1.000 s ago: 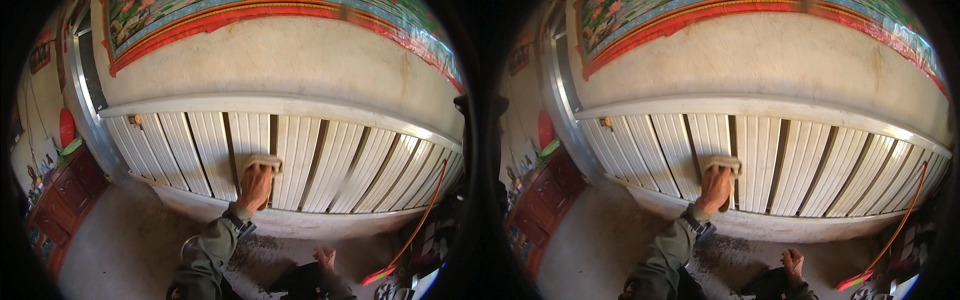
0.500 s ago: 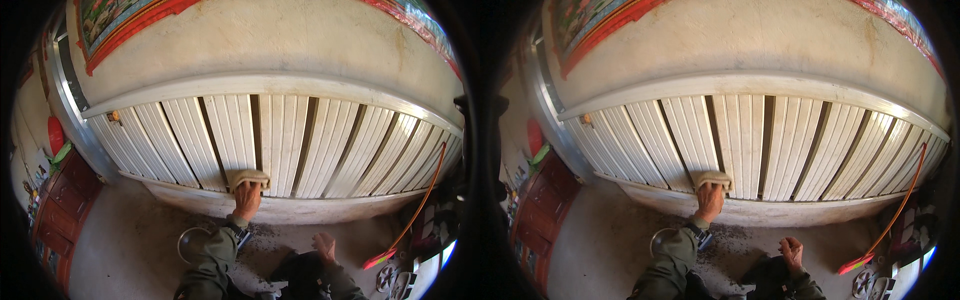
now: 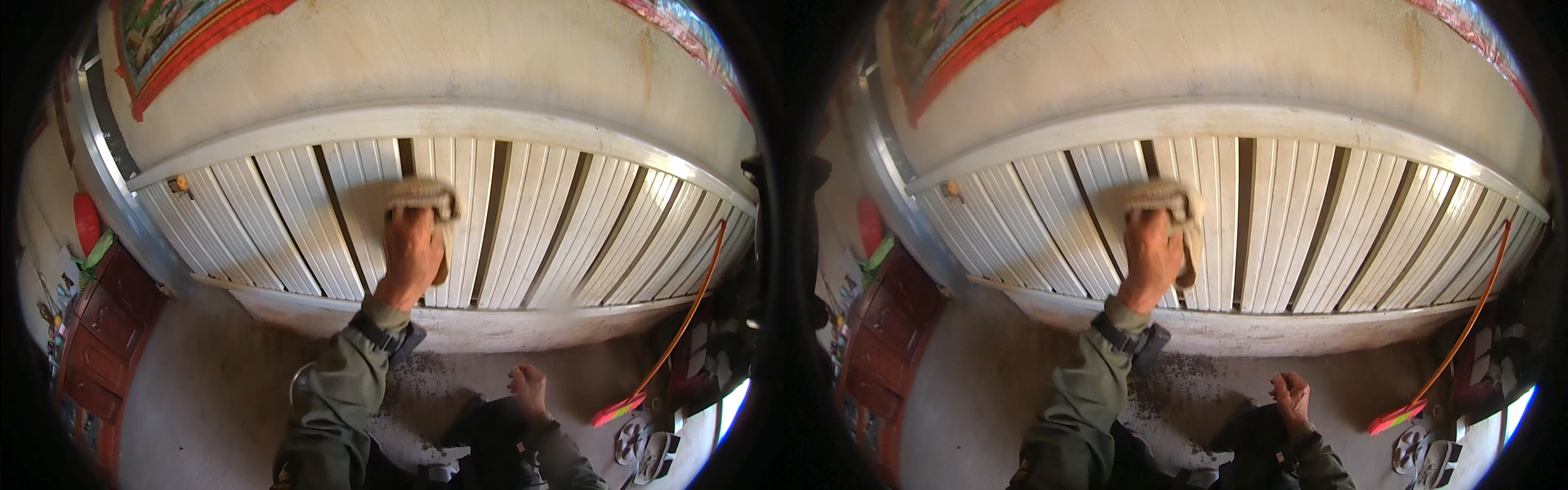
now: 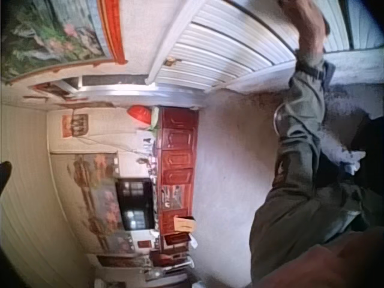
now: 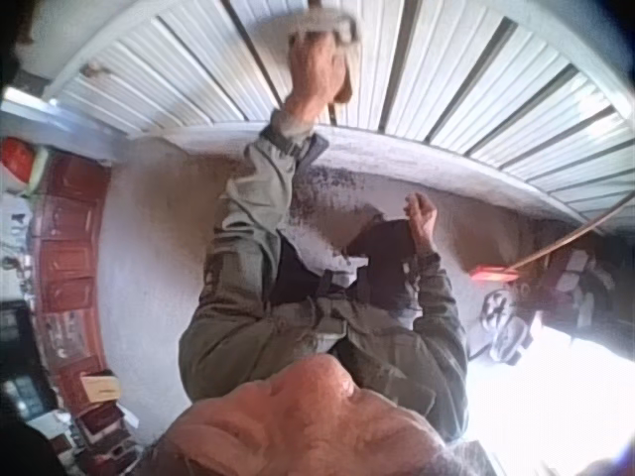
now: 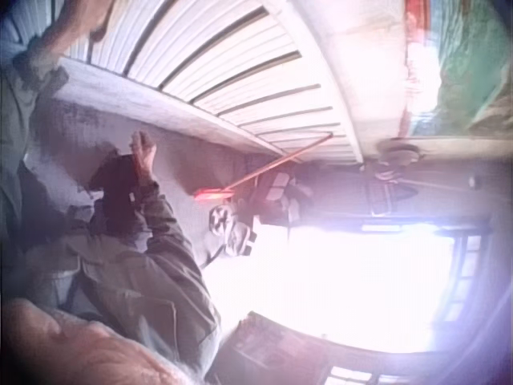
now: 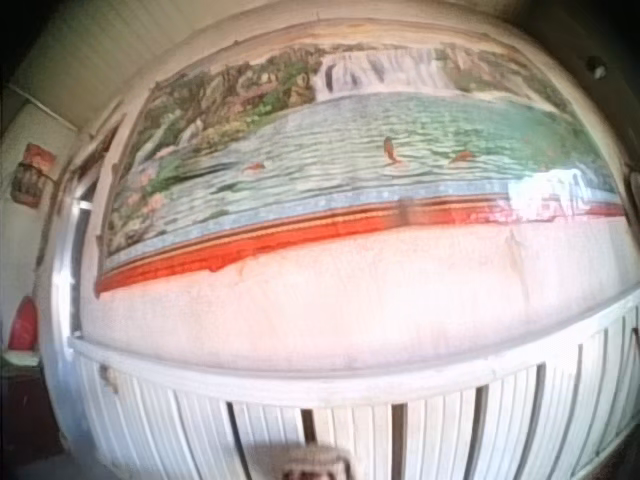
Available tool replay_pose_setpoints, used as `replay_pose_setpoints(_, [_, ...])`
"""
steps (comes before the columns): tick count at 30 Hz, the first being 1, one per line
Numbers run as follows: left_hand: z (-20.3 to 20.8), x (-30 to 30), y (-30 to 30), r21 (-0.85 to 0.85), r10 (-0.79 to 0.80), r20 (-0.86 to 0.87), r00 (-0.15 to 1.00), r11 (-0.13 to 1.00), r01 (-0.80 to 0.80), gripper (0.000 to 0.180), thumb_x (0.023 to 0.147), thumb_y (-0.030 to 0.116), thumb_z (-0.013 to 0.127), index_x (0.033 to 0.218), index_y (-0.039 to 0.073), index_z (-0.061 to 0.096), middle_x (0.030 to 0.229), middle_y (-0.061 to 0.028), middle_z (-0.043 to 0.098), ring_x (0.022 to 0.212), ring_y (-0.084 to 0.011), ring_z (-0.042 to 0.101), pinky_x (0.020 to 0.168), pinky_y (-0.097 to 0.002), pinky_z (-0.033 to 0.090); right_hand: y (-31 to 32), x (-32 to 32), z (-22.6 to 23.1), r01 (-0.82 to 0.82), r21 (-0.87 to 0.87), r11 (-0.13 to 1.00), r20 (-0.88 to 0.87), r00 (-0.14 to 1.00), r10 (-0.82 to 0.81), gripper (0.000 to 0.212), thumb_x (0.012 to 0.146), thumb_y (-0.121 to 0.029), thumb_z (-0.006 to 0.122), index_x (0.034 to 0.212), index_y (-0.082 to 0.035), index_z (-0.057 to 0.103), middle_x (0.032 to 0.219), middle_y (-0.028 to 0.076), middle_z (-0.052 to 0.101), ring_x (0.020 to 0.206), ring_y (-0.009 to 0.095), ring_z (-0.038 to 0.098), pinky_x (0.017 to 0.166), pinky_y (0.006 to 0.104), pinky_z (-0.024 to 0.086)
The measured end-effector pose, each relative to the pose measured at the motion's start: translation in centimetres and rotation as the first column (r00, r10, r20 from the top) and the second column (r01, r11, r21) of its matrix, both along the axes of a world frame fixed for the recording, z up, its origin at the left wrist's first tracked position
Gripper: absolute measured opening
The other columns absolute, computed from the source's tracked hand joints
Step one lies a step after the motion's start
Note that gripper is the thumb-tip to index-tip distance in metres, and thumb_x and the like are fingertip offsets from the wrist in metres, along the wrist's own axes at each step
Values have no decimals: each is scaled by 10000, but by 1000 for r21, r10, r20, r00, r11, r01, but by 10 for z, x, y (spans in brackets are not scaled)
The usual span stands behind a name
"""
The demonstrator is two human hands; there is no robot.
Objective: The person wipes a white wooden headboard with a cloth, repeatedly dipping the cloth into a metal bowl of water and wringing it out. They clean the top rail and vertical slats of the headboard, moving along its length.
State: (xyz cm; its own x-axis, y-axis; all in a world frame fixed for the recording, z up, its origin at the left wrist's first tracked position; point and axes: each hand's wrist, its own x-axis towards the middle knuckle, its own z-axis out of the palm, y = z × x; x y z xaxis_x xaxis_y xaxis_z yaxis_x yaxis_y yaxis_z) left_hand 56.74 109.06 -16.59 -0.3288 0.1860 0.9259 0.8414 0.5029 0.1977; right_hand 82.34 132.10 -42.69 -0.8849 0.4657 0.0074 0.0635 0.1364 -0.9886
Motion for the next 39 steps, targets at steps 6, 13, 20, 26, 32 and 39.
replay_pose_setpoints(6, [-4, -2, 26, -20, 45, -57, 997, 999, -47, 504, 790, -37, 748, 1280, 54, 673, 1280, -249, 558, 1203, -462, 572, 972, -589, 481, 4, 0, -3, 14, -61, 998, 5, 1000, -14, 298, 1005, -225, 665, 1000, 70, 712, 884, 112, 750, 712, 157, 695, 643, 313, 552])
replay_pose_setpoints(13, [-180, 5, 34, -212, 115, 81, 990, 973, -96, 432, 860, 57, 706, 1282, 147, 722, 1265, -230, 561, 1176, -466, 581, 956, -598, 488, 6, -2, -11, -2, -78, 997, 19, 1000, 3, 283, 1006, -214, 667, 1025, 65, 711, 897, 113, 754, 715, 157, 692, 651, 312, 556])
replay_pose_setpoints(20, [-241, 19, 17, -382, 114, 446, 888, 921, 74, 394, 866, 14, 673, 1246, 99, 736, 1253, -238, 579, 1152, -477, 583, 987, -595, 484, 4, -1, -16, 23, -51, 998, 21, 1000, -22, 292, 1009, -221, 668, 1020, 68, 706, 881, 108, 742, 710, 155, 692, 651, 312, 555])
replay_pose_setpoints(26, [-162, 3, 4, -142, -11, 187, 982, 989, 38, 434, 783, -85, 645, 1195, 35, 714, 1238, -235, 631, 1177, -442, 588, 1006, -563, 509, 8, 7, -19, 40, -14, 999, 9, 999, -40, 311, 1013, -228, 656, 1006, 80, 699, 872, 106, 737, 701, 161, 690, 647, 320, 554])
replay_pose_setpoints(32, [-52, -13, -14, -38, -9, -12, 1000, 999, 9, 443, 813, -83, 718, 1242, 27, 687, 1265, -210, 614, 1214, -403, 599, 1007, -485, 530, 6, 2, -16, 18, -20, 1000, 23, 1000, -17, 297, 1010, -221, 665, 1011, 73, 703, 869, 98, 737, 705, 154, 684, 646, 317, 547])
replay_pose_setpoints(39, [-90, -54, -69, 38, 253, 7, 967, 967, -253, 400, 800, -38, 705, 1199, -61, 689, 1344, -297, 583, 1296, -474, 536, 1147, -591, 403, 4, -5, -16, -4, -42, 999, 52, 999, 6, 262, 1015, -199, 658, 1008, 58, 706, 868, 87, 735, 701, 140, 670, 649, 306, 536])
